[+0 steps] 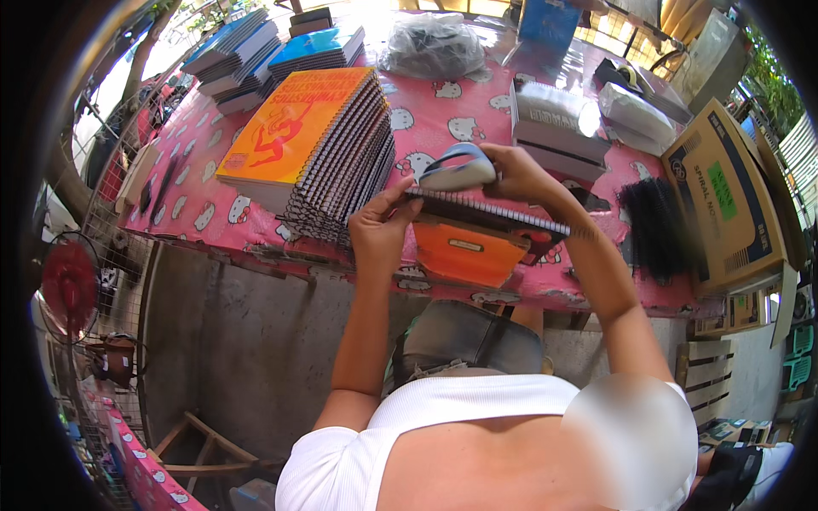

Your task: The person binds notebooks by sliding a spiral binding coil through the holes of paper stacks and then clips the ends of the coil with pliers.

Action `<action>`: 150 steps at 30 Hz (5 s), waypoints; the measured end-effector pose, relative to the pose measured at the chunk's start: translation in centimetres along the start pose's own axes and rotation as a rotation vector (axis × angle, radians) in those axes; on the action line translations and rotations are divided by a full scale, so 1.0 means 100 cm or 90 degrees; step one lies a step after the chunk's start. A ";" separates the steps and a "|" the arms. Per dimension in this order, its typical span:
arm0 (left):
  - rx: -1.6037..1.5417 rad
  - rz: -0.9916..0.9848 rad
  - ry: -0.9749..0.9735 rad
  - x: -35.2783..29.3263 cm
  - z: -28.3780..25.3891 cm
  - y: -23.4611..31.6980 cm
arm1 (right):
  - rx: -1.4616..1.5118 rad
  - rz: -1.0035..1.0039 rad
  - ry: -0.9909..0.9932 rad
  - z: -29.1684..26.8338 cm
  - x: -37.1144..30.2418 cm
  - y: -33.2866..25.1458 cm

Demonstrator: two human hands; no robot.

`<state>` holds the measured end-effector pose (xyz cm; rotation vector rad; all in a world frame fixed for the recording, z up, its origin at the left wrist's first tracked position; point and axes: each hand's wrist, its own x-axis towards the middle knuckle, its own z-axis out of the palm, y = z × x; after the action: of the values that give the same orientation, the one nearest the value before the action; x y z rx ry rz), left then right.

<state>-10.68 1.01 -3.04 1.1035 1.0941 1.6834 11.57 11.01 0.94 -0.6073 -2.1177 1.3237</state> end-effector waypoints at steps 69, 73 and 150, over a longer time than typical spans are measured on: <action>0.307 0.454 0.479 0.080 -0.108 0.133 | -0.570 0.426 0.693 -0.229 -0.097 0.079; 0.097 0.747 0.259 -0.010 0.008 0.142 | -0.645 -0.025 0.764 -0.125 -0.078 0.024; 0.455 0.449 -0.221 -0.026 0.106 0.011 | -0.546 0.032 0.397 0.025 -0.132 -0.068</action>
<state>-0.17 0.63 -0.06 2.3586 1.1774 1.5053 19.09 -1.85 3.34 -1.2202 -2.0347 0.1086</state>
